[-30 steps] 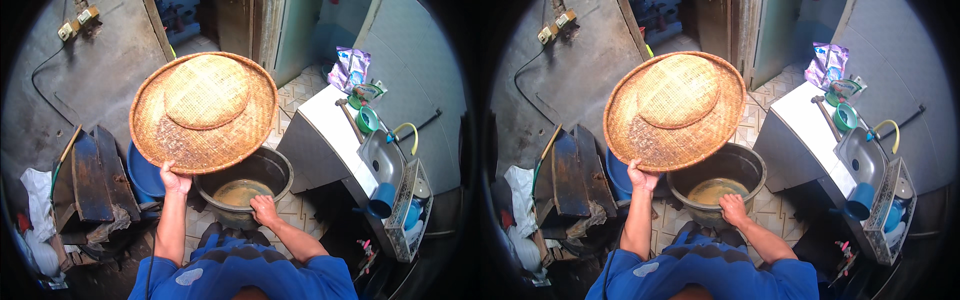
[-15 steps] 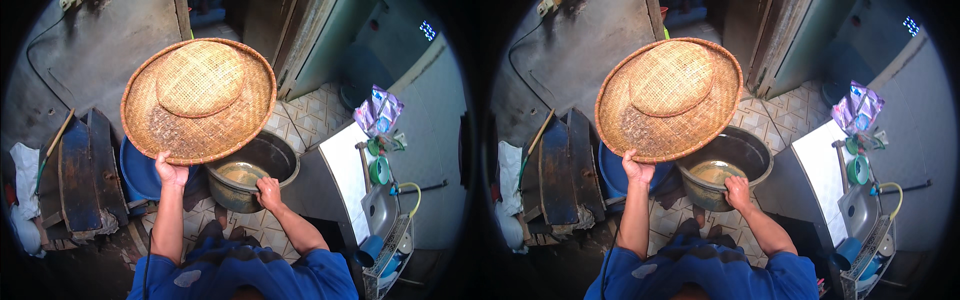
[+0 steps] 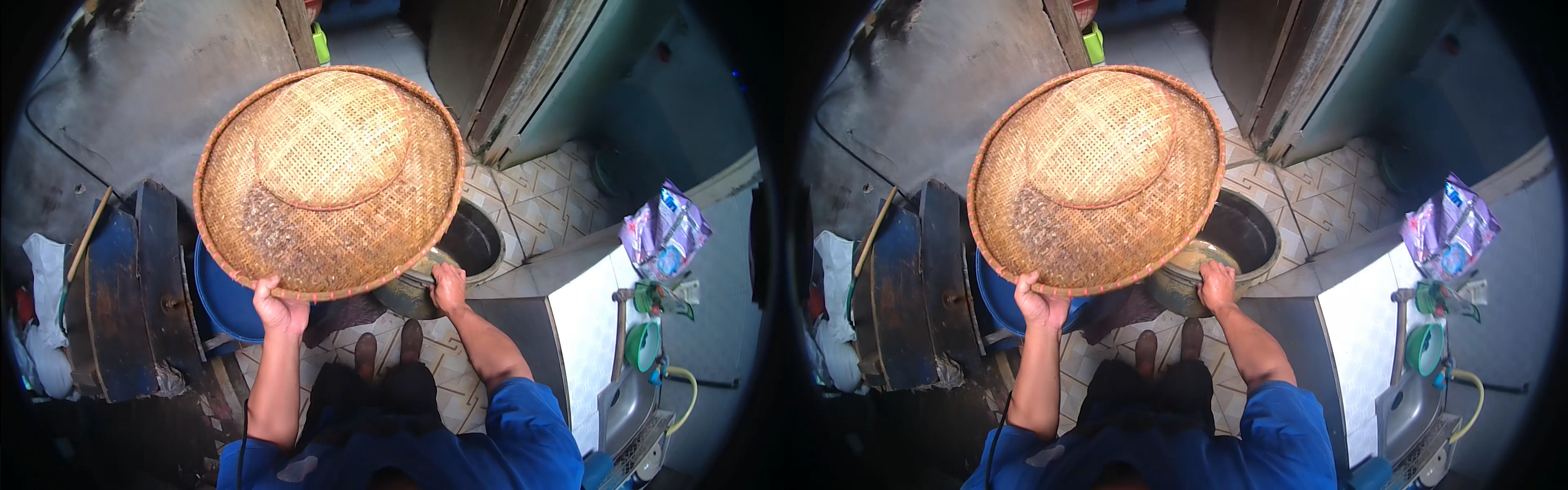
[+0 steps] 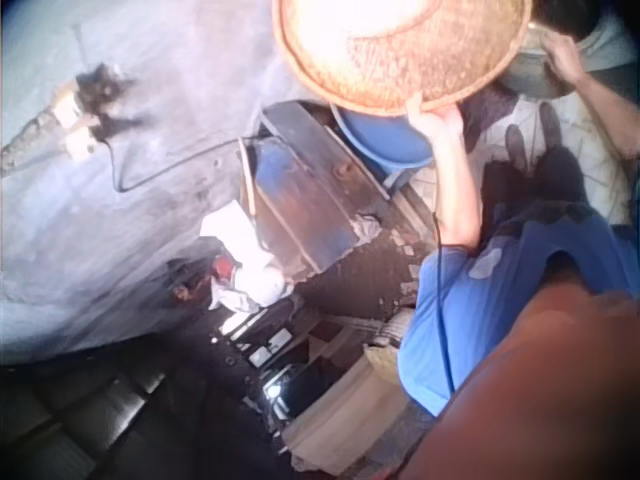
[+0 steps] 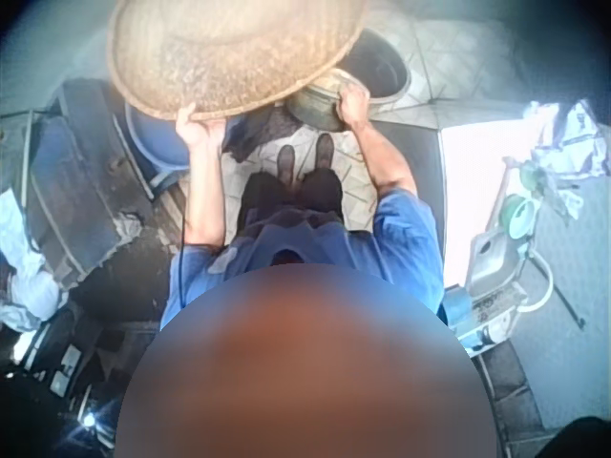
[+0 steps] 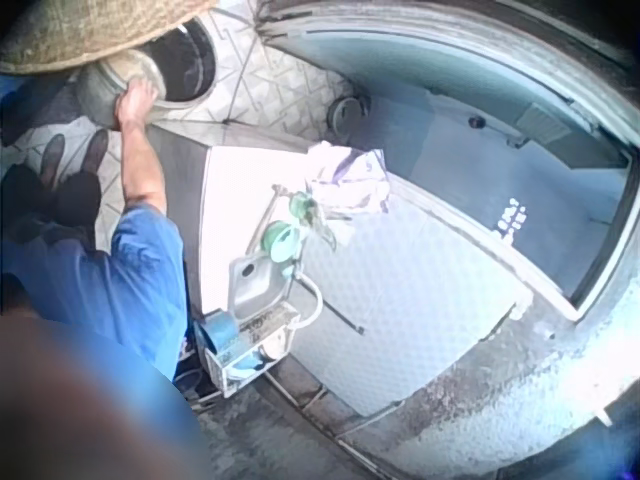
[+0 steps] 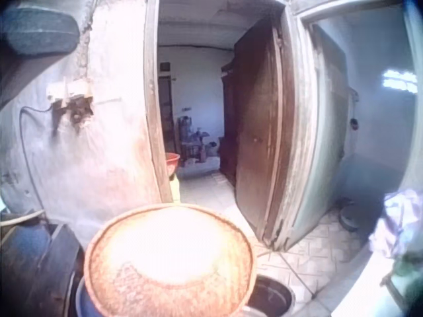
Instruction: The person stirs a grainy mixture in a large ceramic jar, adds water from a bucket, covers the jar with a sack, and then scoops some of the mixture into a woven tray. The person also moves buckets and handles a wooden stick during the process.
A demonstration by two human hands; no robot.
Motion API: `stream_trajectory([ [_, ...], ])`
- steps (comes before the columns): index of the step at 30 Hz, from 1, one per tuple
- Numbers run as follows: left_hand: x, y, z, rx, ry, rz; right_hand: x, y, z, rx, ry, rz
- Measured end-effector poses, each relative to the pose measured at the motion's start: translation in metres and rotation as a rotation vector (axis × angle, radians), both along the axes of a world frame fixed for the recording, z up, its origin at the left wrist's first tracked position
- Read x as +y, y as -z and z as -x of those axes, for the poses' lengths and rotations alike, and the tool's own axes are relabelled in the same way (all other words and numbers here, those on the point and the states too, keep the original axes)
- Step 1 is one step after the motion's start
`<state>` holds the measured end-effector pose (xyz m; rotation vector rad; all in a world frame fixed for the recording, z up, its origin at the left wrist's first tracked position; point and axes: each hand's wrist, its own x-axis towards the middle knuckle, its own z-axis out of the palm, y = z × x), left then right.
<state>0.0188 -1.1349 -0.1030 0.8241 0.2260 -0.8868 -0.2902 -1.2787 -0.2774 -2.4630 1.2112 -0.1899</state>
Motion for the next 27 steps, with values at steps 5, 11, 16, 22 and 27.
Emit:
stream_trajectory([
  [5,-0.003,0.012,-0.015,-0.034,-0.05,-0.071,-0.051,0.072,-0.03,0.023,0.022,0.005],
  [11,-0.003,0.051,0.001,-0.065,-0.071,-0.096,-0.059,0.168,-0.023,0.0,0.111,0.046],
  [16,0.0,0.071,0.007,-0.114,-0.138,-0.149,-0.029,0.228,-0.006,0.052,0.136,-0.017],
  [22,0.003,0.091,-0.003,-0.13,-0.092,-0.153,-0.006,0.316,0.0,0.193,0.413,-0.206],
  [27,0.008,0.097,-0.013,-0.126,-0.064,-0.171,-0.066,0.345,-0.023,0.092,0.508,-0.09],
])
